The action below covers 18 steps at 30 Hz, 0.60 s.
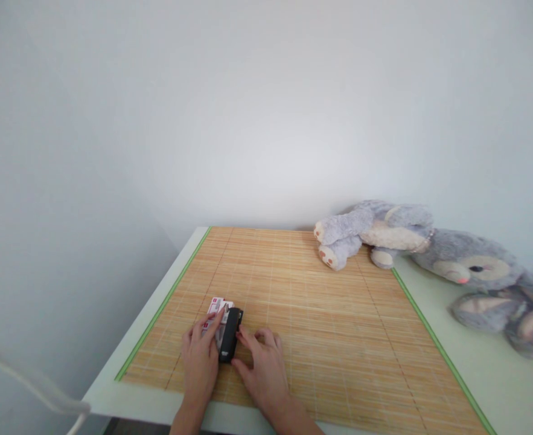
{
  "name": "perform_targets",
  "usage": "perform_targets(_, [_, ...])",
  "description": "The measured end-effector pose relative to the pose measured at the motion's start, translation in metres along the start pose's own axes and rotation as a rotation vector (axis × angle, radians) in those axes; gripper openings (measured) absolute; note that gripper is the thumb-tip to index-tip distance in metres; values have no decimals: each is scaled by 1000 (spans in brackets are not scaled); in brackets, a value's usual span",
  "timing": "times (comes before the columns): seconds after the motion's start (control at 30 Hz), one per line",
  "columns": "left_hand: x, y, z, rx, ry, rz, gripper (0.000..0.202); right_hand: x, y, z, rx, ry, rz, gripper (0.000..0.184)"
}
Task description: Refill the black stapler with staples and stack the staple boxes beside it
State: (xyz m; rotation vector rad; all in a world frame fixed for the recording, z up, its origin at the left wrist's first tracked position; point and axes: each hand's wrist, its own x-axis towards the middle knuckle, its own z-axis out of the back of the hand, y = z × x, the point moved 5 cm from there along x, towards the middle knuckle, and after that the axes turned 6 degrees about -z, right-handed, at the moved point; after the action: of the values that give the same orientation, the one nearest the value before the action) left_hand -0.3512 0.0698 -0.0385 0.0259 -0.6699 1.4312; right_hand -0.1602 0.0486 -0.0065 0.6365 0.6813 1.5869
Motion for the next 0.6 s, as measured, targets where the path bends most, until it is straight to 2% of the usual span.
perform_targets(0.27, [0, 0, -1, -21, -10, 3, 64, 0, 0, -1, 6, 8, 13, 74])
perform_targets(0.4, [-2, 1, 3, -39, -66, 40, 61, -3, -7, 7, 5, -24, 41, 76])
perform_targets(0.5, [-1, 16, 16, 7, -137, 132, 58, -5, -38, 40, -41, -144, 55, 68])
perform_targets(0.6, [3, 46, 32, 143, -190, 238, 57, -13, -103, 106, -189, -397, -33, 58])
